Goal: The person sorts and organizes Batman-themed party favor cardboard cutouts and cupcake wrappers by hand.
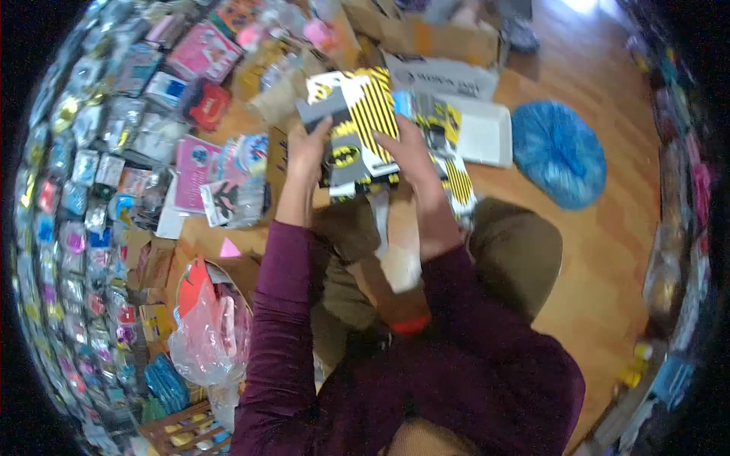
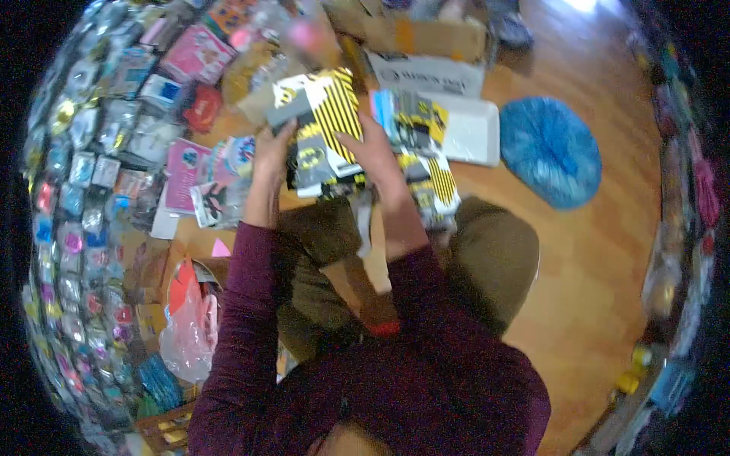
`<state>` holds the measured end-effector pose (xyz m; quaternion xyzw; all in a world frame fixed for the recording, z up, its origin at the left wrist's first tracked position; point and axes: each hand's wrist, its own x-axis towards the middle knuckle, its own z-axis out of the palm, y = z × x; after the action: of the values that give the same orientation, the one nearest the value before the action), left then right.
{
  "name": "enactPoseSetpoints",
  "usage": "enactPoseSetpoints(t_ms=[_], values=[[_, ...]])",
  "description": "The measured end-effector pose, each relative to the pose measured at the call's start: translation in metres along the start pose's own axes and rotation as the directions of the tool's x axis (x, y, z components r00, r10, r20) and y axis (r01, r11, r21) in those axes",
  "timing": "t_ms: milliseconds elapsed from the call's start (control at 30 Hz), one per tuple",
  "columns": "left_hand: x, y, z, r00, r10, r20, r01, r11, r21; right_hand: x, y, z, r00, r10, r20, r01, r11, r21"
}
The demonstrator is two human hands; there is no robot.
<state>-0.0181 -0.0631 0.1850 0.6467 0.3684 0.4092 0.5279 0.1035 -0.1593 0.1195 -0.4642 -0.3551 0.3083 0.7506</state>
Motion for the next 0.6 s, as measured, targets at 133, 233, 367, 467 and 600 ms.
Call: enactPoseSetpoints(t_ms=[133, 233, 367, 467, 600], values=[[-0.014, -0.029, 0.025, 0.948, -0.311, 0.064, 0.318, 0.931, -0.179, -0.007, 0.057, -0.042, 0.993, -0.017, -0.118, -0.035, 0.905, -0.425], [-0.016, -0.114, 0.036, 0.842, -0.533, 0.079, 0.534, 0.845, 0.014, -0.032, 0.062, -0.093, 0.981, 0.148, -0.127, -0.172, 0.963, -0.208], [-0.062, -0.191, 0.071, 0.542, -0.787, 0.296, 0.819, 0.573, 0.023, -0.058, 0.112, -0.180, 0.938, 0.168, -0.305, -0.261, 0.918, -0.297], [-0.087, -0.237, 0.093, 0.610, -0.754, 0.244, 0.784, 0.618, -0.051, -0.071, 0.124, -0.210, 0.893, 0.294, -0.340, -0.394, 0.876, -0.278], [-0.092, -0.250, 0.104, 0.681, -0.731, 0.050, 0.727, 0.683, 0.072, -0.084, 0.157, -0.224, 0.861, 0.328, -0.390, -0.463, 0.823, -0.329]])
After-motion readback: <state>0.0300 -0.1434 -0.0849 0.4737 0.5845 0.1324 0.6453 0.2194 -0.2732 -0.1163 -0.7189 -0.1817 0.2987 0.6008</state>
